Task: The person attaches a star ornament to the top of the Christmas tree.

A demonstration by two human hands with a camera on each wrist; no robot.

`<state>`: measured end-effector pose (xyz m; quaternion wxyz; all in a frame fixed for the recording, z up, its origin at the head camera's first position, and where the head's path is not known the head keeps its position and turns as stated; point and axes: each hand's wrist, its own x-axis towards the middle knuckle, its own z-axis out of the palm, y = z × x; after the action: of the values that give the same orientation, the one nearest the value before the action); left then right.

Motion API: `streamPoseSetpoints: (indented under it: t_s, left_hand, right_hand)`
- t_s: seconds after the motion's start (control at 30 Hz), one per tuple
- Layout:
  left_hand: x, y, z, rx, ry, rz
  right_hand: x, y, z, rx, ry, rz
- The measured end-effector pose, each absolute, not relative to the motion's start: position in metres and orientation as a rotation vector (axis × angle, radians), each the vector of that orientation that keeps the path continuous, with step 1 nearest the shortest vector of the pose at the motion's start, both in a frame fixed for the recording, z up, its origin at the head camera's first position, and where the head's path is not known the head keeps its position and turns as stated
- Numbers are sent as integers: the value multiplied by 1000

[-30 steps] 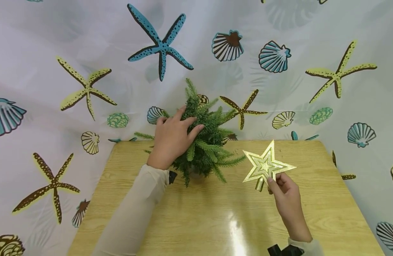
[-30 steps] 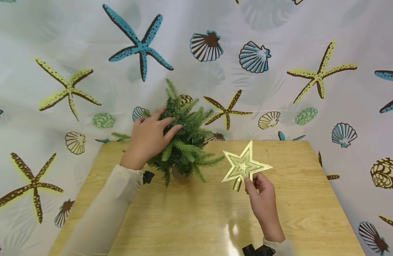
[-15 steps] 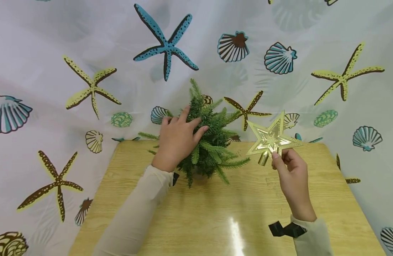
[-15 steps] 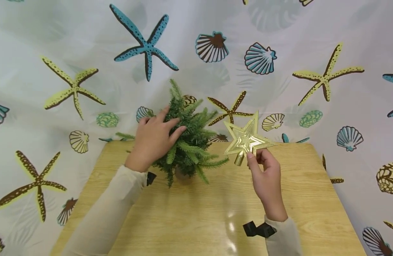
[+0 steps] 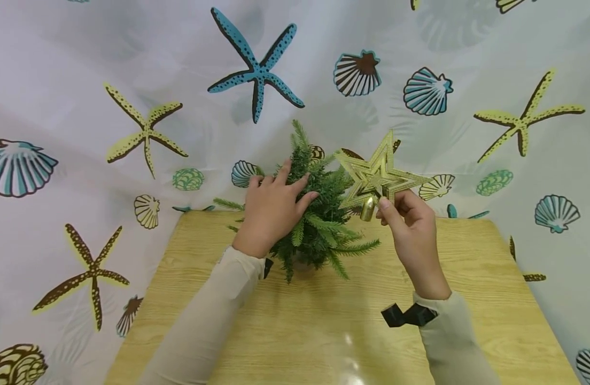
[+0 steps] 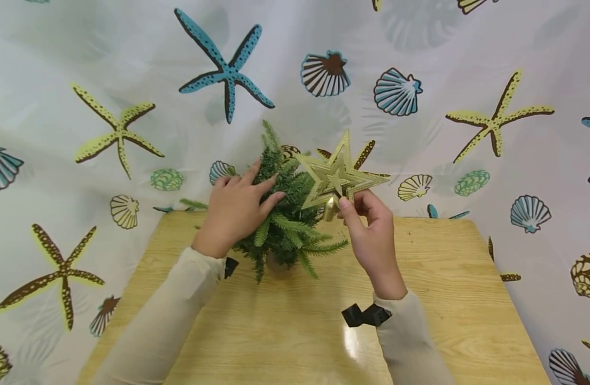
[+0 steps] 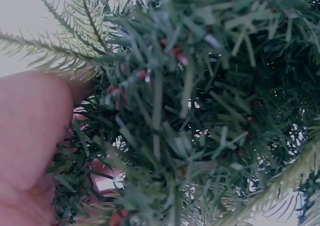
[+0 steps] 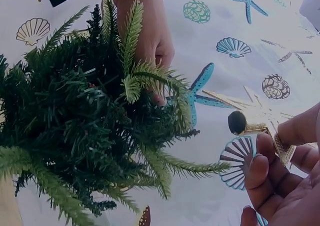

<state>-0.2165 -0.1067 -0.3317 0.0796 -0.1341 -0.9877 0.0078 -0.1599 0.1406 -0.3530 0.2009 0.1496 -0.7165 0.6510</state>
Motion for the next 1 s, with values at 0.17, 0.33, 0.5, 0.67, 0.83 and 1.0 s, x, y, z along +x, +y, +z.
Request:
streamPoseSetpoints:
  t_s: [0.17,0.33,0.5,0.67,0.83,1.0]
  left_hand:
    - [-217,-107,-332,-397,-2939,12]
    - [-217,-107,-333,-393,-2920,11]
    - [-216,-108,-333,-400,-2914,36]
    - [-215,-107,-333,-398,-2918,41]
    - [-215,-107,-333,-392,-2923,39]
    - [-215,-107,-334,-391,-2915,19]
  right_hand:
    - [-169,133,-349,450,-1994,1844]
    - [-177,130,-346,475,-2001,1838]
    - [-182,127,-342,489,-2016,1825]
    - [-187,123,-339,500,-2030,1821]
    - [-194,119,-339,528,-2029,1819]
    - [-200,117,-340,525,-2050,1816]
